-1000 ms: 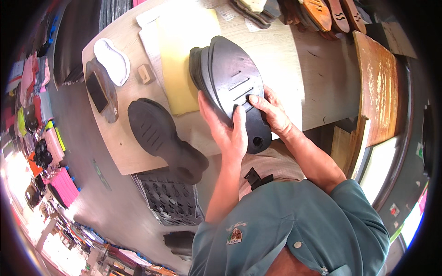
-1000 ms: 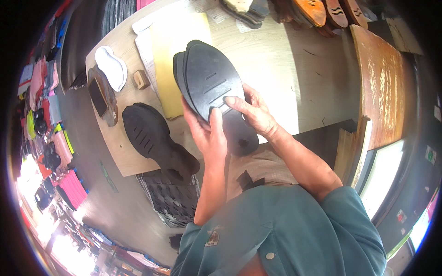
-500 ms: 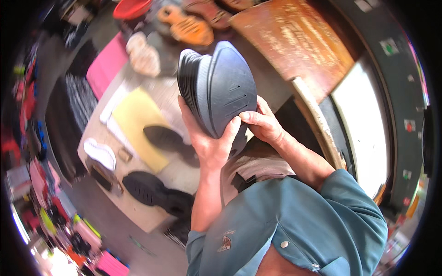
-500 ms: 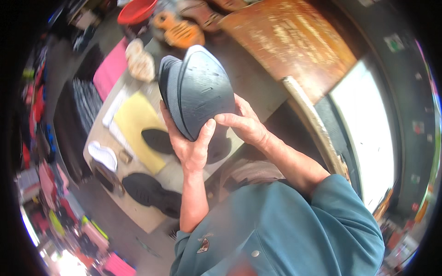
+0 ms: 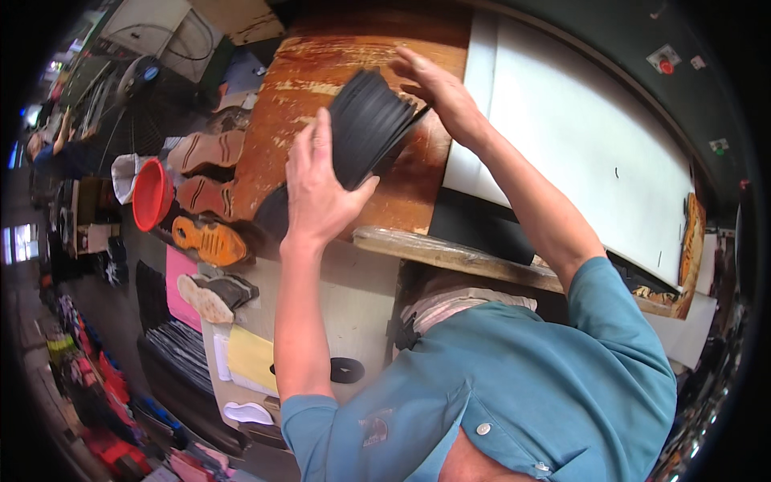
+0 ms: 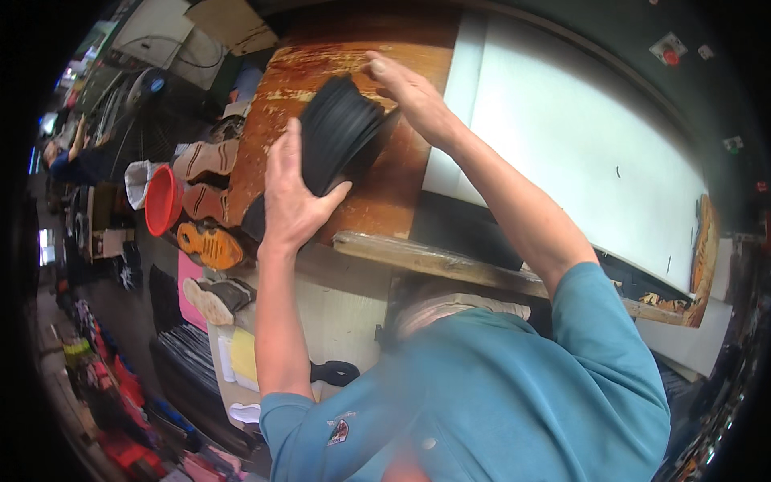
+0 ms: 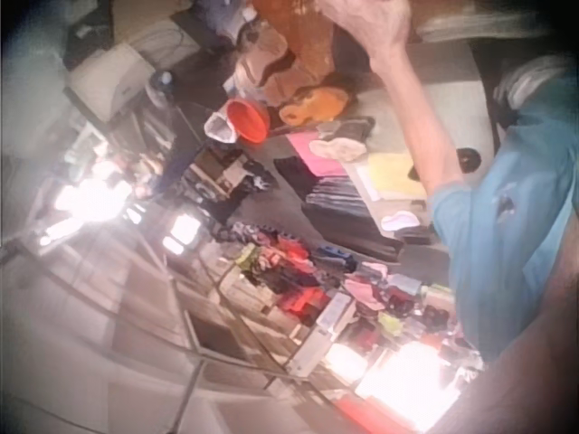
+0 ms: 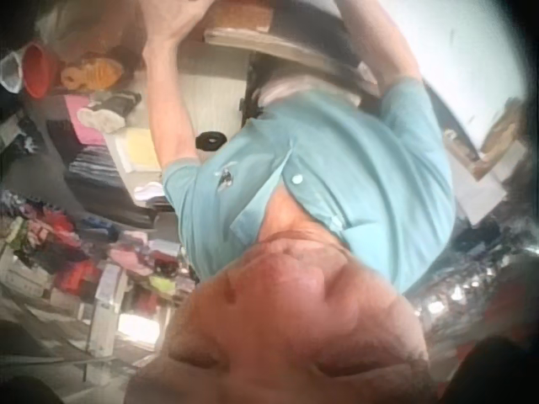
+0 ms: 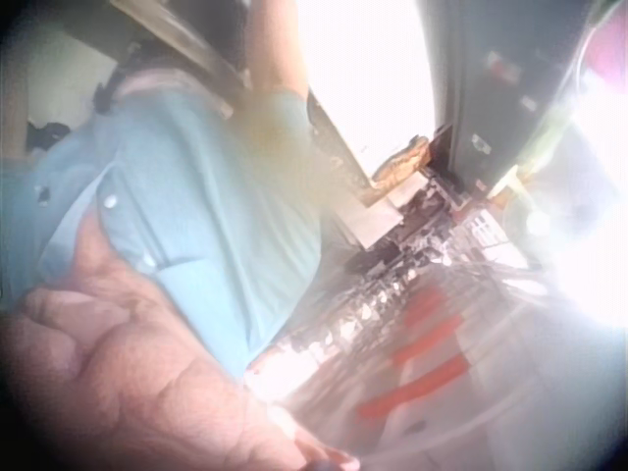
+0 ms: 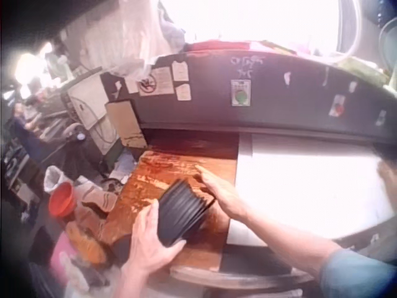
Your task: The person repeatedly picks up black shoe soles, places them on a wooden board, and applies heat with a green handheld heat gun. They rotate and inspect the soles between heating cycles, then set them aside on the table.
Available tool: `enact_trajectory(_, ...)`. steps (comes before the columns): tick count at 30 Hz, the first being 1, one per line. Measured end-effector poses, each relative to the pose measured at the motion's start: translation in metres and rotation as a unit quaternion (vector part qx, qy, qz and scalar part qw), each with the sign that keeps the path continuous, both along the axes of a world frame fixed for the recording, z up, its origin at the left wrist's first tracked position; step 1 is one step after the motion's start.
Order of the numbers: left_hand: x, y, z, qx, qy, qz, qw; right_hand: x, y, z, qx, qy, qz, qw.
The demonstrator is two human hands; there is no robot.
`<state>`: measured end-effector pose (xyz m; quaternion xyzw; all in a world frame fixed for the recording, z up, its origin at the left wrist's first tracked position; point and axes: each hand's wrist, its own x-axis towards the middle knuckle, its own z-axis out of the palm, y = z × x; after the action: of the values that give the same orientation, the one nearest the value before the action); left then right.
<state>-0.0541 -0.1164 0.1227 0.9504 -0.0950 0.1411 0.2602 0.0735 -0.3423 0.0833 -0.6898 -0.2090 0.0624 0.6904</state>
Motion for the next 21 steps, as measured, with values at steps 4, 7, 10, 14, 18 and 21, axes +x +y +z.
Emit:
enact_trajectory(4, 0.032, -0.012, -0.022, 0.077, 0.031, -0.022, 0.996, 0.025, -0.015, -0.028, -0.109, 0.078, 0.040, 0.990)
enact_trajectory(7, 0.032, -0.007, -0.022, 0.087, 0.029, -0.017, 0.996, 0.019, -0.011, -0.032, 0.019, 0.149, 0.044, 0.988)
enact_trajectory(10, 0.033, -0.002, -0.020, 0.070, 0.031, -0.024, 0.997, 0.007, 0.004, -0.029, -0.014, 0.101, 0.029, 0.994)
enact_trajectory(14, 0.032, 0.000, -0.022, 0.075, 0.027, -0.025, 0.997, 0.006, 0.020, -0.033, -0.035, 0.070, 0.031, 0.996)
enact_trajectory(18, 0.027, -0.003, -0.022, 0.061, 0.038, -0.026, 0.997, 0.011, 0.017, -0.038, -0.104, 0.006, -0.004, 0.995)
enact_trajectory(21, 0.026, -0.003, -0.022, 0.061, 0.018, -0.020, 0.998, 0.009, 0.010, -0.034, -0.161, -0.196, 0.049, 0.966)
